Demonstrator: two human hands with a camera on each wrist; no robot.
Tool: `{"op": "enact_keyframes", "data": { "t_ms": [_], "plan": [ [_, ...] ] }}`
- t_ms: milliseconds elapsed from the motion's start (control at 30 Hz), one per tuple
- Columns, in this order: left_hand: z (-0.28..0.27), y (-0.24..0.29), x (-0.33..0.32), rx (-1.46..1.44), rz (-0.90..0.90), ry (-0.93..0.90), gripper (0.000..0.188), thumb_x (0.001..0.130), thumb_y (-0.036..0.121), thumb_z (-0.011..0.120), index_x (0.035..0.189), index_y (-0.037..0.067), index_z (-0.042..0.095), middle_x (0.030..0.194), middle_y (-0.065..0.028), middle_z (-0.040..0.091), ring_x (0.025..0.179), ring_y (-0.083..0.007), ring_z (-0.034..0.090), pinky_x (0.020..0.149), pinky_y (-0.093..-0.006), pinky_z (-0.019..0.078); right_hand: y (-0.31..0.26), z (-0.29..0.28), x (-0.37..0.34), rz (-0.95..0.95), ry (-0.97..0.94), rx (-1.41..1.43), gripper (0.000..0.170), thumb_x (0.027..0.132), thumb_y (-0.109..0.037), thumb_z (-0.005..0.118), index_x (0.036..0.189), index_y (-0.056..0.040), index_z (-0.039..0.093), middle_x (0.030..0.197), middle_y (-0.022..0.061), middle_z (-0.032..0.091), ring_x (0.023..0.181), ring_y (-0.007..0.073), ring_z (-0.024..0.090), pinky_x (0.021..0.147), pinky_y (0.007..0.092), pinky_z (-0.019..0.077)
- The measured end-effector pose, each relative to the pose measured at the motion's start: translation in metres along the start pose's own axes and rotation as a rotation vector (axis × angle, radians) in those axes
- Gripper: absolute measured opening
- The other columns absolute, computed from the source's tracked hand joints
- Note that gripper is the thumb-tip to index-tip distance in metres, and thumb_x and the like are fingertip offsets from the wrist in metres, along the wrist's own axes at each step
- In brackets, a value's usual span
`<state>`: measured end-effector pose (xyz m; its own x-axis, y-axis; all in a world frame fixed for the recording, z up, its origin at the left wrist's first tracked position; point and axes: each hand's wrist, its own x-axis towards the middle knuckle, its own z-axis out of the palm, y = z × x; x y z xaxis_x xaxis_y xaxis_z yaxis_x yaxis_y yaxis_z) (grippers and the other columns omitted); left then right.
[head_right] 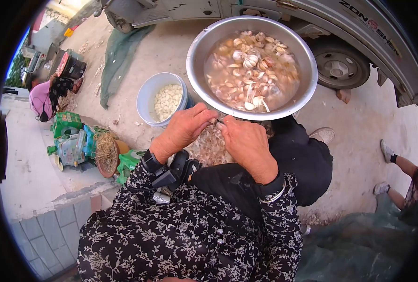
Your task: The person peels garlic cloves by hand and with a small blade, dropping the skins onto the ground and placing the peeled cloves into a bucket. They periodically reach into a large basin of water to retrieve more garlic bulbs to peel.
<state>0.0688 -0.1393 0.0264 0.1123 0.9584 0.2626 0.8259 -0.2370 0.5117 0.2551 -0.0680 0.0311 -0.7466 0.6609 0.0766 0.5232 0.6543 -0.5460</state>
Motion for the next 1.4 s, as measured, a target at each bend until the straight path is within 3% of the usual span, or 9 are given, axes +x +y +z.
{"op": "enact_keyframes", "data": {
  "t_ms": [67,133,167,233,467,800,1067,1200,1400],
  "plan": [
    [0.000,-0.006,-0.001,0.000,0.050,-0.020,0.025,0.081,0.005,0.065,0.105,0.009,0.059,0.089,-0.0074,0.060,0.074,-0.0231,0.062,0.063,-0.0327,0.0487,0.003,-0.002,-0.001,-0.002,-0.028,0.005,0.020,0.091,-0.026,0.053,0.089,-0.0058,0.058,0.070,0.0160,0.062,0.067,0.0359,0.062,0.060,0.0476,0.0480],
    [-0.001,-0.010,-0.003,-0.500,-0.084,-0.052,0.022,0.083,0.007,0.066,0.104,0.006,0.061,0.086,-0.0045,0.063,0.066,-0.0125,0.058,0.056,-0.0270,0.0454,0.006,-0.007,-0.001,0.026,-0.077,0.281,0.021,0.091,-0.026,0.052,0.088,-0.0067,0.059,0.073,0.0154,0.063,0.072,0.0365,0.062,0.063,0.0487,0.0475],
    [-0.003,-0.009,-0.005,-0.491,-0.088,-0.049,0.022,0.083,0.007,0.066,0.104,0.006,0.061,0.086,-0.0045,0.063,0.066,-0.0125,0.058,0.056,-0.0270,0.0454,0.007,-0.008,-0.001,0.017,-0.077,0.286,0.021,0.091,-0.026,0.052,0.088,-0.0067,0.059,0.073,0.0154,0.063,0.072,0.0365,0.062,0.063,0.0487,0.0475],
    [-0.006,-0.005,-0.007,-1.034,-0.519,-0.016,0.018,0.085,0.006,0.065,0.103,0.003,0.062,0.085,-0.0039,0.065,0.061,-0.0049,0.051,0.052,-0.0196,0.0406,0.008,-0.009,-0.001,0.077,-0.076,0.234,0.021,0.092,-0.027,0.052,0.088,-0.0078,0.059,0.077,0.0150,0.064,0.075,0.0375,0.062,0.066,0.0497,0.0468],
    [0.027,-0.013,-0.020,-1.713,-0.672,0.137,0.018,0.090,0.015,0.063,0.104,0.004,0.059,0.082,-0.0019,0.060,0.052,-0.0021,0.041,0.045,-0.0128,0.0328,0.006,-0.005,-0.002,0.119,-0.148,0.149,0.024,0.092,-0.030,0.051,0.089,-0.0080,0.060,0.079,0.0166,0.064,0.078,0.0384,0.062,0.068,0.0493,0.0468],
    [0.022,-0.003,-0.010,-1.196,-0.585,0.083,0.019,0.090,0.015,0.063,0.106,0.005,0.059,0.083,-0.0012,0.057,0.056,-0.0023,0.042,0.049,-0.0147,0.0351,-0.002,-0.003,0.001,0.136,-0.055,0.130,0.025,0.092,-0.032,0.052,0.098,-0.0084,0.059,0.078,0.0157,0.064,0.077,0.0382,0.062,0.066,0.0486,0.0478],
    [0.040,-0.007,-0.016,-2.212,-0.576,-0.052,0.020,0.097,0.022,0.051,0.106,0.004,0.049,0.079,-0.0048,0.051,0.056,-0.0086,0.047,0.042,-0.0184,0.0362,0.009,0.005,-0.001,-0.041,0.064,0.285,0.020,0.092,-0.026,0.052,0.091,-0.0072,0.057,0.073,0.0169,0.063,0.071,0.0372,0.062,0.062,0.0482,0.0479],
    [0.043,-0.009,-0.013,-2.251,-0.545,-0.053,0.021,0.097,0.024,0.050,0.105,0.004,0.050,0.080,-0.0051,0.050,0.053,-0.0094,0.046,0.042,-0.0179,0.0358,0.007,0.002,-0.004,0.051,0.012,0.142,0.018,0.092,-0.025,0.055,0.091,-0.0081,0.060,0.074,0.0146,0.062,0.072,0.0362,0.061,0.063,0.0455,0.0459],
    [0.032,-0.010,-0.009,-1.787,-0.654,-0.003,0.019,0.094,0.018,0.056,0.105,0.003,0.052,0.083,-0.0048,0.053,0.052,-0.0066,0.044,0.043,-0.0165,0.0344,0.003,0.002,-0.003,0.044,-0.031,0.090,0.018,0.092,-0.026,0.054,0.089,-0.0087,0.060,0.072,0.0146,0.061,0.070,0.0363,0.060,0.061,0.0461,0.0450]
  ]
}}
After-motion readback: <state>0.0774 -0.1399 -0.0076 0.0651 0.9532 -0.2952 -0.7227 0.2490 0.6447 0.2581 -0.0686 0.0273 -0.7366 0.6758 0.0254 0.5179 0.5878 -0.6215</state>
